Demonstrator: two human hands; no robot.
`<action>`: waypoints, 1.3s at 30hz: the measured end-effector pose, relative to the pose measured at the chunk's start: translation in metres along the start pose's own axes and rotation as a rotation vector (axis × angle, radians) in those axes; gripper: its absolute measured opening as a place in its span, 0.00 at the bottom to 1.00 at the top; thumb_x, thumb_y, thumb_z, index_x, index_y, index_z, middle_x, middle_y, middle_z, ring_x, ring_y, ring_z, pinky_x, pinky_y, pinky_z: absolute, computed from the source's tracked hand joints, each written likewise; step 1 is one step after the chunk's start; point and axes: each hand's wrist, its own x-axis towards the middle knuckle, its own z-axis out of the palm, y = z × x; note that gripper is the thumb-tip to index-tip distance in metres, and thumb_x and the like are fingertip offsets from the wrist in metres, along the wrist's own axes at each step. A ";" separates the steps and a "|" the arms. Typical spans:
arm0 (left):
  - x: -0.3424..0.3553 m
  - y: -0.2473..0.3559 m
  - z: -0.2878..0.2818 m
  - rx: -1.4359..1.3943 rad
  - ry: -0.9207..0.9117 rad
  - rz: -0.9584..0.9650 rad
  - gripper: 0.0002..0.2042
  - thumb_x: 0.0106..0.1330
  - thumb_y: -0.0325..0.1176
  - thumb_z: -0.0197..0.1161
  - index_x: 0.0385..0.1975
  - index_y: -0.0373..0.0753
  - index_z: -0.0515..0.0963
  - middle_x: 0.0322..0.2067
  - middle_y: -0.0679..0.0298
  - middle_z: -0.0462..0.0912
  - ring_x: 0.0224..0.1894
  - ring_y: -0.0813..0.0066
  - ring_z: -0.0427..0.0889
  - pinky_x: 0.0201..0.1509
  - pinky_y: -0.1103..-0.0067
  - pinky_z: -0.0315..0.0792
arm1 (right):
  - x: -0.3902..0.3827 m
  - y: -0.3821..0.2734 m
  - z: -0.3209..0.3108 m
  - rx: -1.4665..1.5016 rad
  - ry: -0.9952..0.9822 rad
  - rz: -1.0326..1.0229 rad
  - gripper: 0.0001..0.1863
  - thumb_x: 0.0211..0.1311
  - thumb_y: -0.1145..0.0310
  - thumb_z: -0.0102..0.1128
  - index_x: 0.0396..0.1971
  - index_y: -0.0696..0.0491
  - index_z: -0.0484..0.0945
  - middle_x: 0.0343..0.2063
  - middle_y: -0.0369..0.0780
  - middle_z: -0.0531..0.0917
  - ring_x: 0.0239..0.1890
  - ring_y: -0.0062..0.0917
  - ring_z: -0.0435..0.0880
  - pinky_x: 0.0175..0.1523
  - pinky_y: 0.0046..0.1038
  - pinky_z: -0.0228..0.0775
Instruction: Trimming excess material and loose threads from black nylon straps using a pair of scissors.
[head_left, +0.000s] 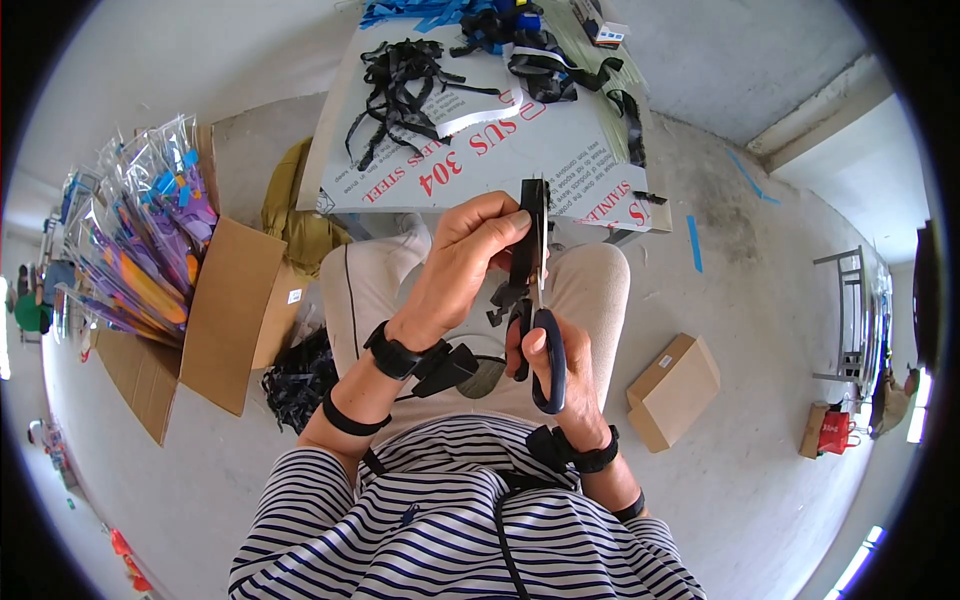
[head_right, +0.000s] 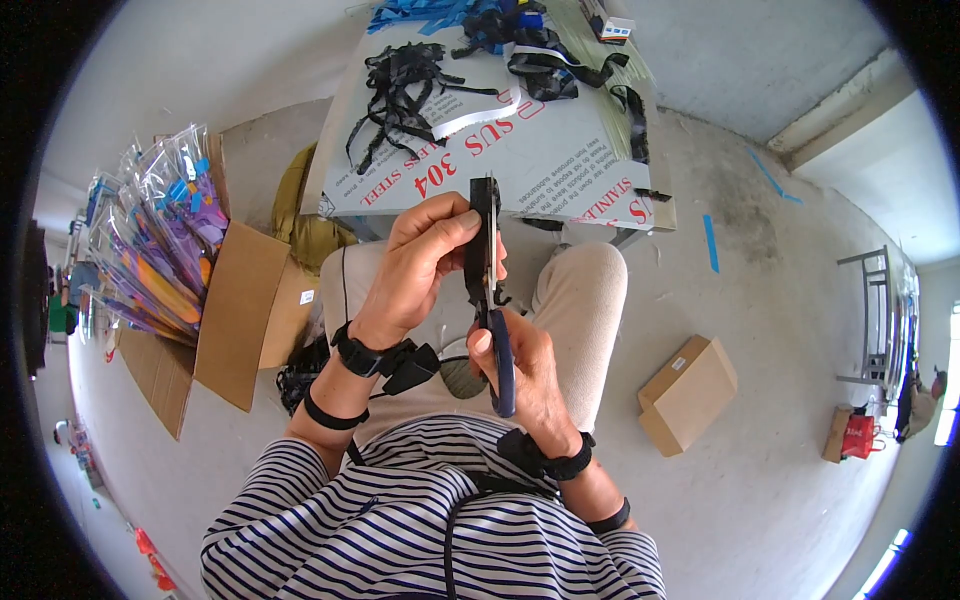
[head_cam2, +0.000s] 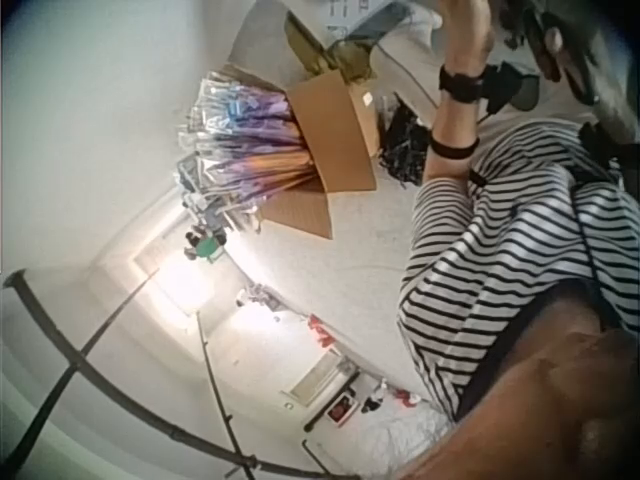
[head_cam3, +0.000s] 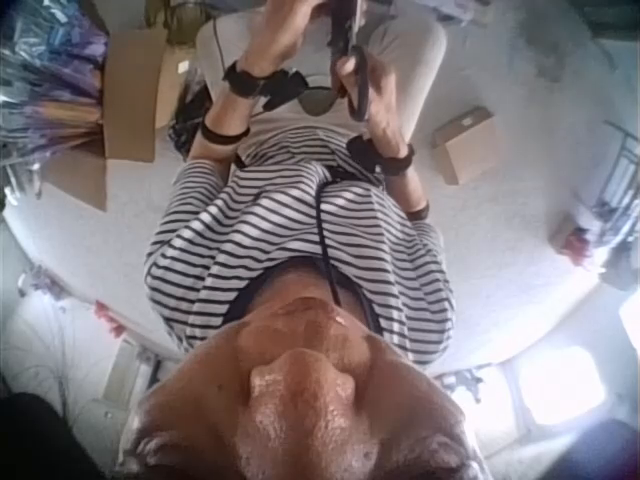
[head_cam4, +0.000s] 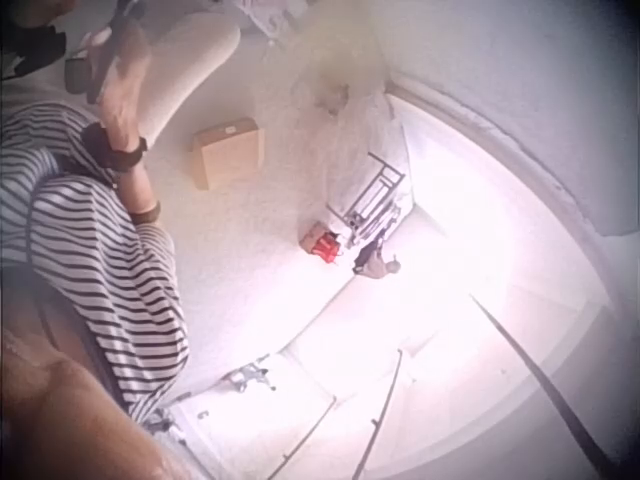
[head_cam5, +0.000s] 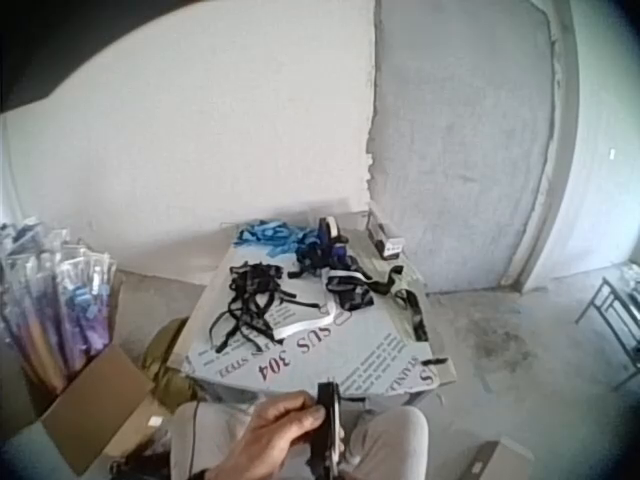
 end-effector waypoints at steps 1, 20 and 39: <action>0.000 -0.001 -0.001 0.017 0.000 0.000 0.11 0.75 0.37 0.53 0.35 0.35 0.76 0.32 0.59 0.84 0.32 0.71 0.85 0.41 0.76 0.79 | 0.000 -0.002 0.001 0.000 0.015 -0.012 0.31 0.65 0.39 0.62 0.31 0.58 0.76 0.18 0.32 0.76 0.22 0.13 0.72 0.27 0.20 0.60; 0.000 0.006 -0.006 -0.005 -0.015 -0.072 0.10 0.73 0.31 0.54 0.31 0.32 0.75 0.29 0.65 0.81 0.29 0.78 0.80 0.38 0.81 0.76 | 0.007 -0.010 -0.004 0.040 0.079 0.010 0.25 0.68 0.48 0.64 0.25 0.57 0.77 0.15 0.30 0.75 0.18 0.13 0.71 0.24 0.20 0.57; 0.278 0.220 -0.253 0.314 0.362 0.596 0.08 0.73 0.30 0.57 0.34 0.32 0.73 0.35 0.49 0.85 0.40 0.55 0.88 0.51 0.67 0.82 | 0.013 0.079 -0.122 -0.105 0.538 0.404 0.24 0.66 0.49 0.64 0.18 0.53 0.75 0.11 0.31 0.72 0.14 0.14 0.70 0.20 0.19 0.59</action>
